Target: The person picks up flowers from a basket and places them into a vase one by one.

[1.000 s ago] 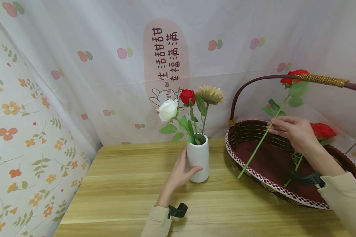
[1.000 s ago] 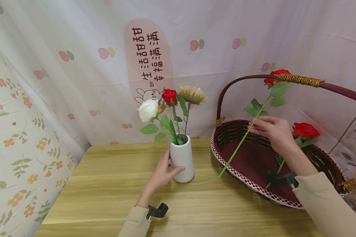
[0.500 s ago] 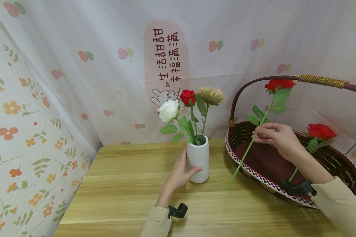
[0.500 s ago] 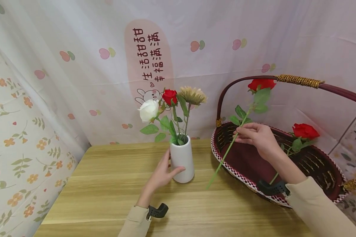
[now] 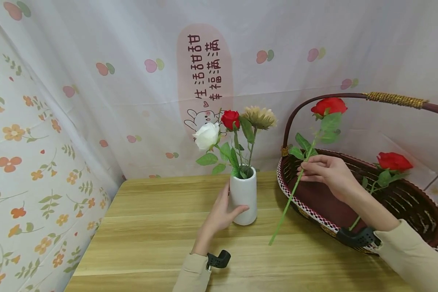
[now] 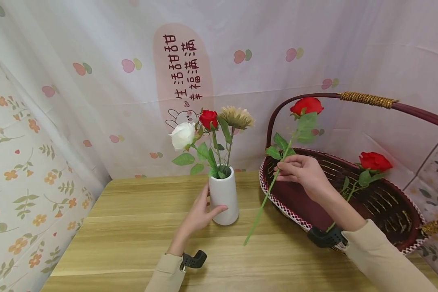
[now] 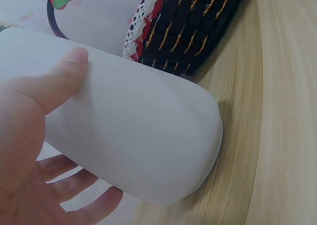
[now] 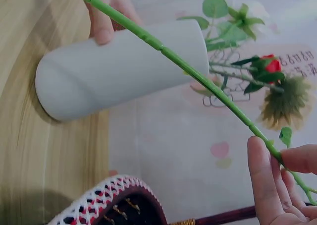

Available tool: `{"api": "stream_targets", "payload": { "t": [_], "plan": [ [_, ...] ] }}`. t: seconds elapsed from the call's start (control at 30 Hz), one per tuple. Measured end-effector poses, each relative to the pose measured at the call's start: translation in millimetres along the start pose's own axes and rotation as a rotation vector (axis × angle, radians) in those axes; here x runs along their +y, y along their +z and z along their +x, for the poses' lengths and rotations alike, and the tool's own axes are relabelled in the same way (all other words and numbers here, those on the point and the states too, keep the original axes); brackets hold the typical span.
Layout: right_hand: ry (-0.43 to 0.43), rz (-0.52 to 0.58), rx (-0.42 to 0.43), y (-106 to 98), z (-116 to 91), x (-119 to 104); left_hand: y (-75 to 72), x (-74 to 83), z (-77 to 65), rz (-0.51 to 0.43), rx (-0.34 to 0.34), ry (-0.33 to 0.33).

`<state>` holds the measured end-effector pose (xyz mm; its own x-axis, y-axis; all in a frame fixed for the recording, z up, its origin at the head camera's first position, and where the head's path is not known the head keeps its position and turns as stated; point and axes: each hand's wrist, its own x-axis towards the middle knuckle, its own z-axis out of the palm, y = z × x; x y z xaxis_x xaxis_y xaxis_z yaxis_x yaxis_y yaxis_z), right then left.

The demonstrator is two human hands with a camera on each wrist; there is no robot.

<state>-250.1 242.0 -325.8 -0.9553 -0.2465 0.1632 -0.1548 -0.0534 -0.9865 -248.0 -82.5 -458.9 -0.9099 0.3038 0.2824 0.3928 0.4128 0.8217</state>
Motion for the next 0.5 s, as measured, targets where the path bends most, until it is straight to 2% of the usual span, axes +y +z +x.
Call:
{"api": "stream_targets", "payload": {
  "t": [0.3,0.5],
  "plan": [
    [-0.025,-0.061,-0.006,15,3,-11,0.0,0.3,-0.6,-0.001,0.002,0.001],
    [-0.057,-0.168,0.033,22,5,-28,-0.1,0.2,-0.7,-0.007,0.004,0.015]
  ]
}}
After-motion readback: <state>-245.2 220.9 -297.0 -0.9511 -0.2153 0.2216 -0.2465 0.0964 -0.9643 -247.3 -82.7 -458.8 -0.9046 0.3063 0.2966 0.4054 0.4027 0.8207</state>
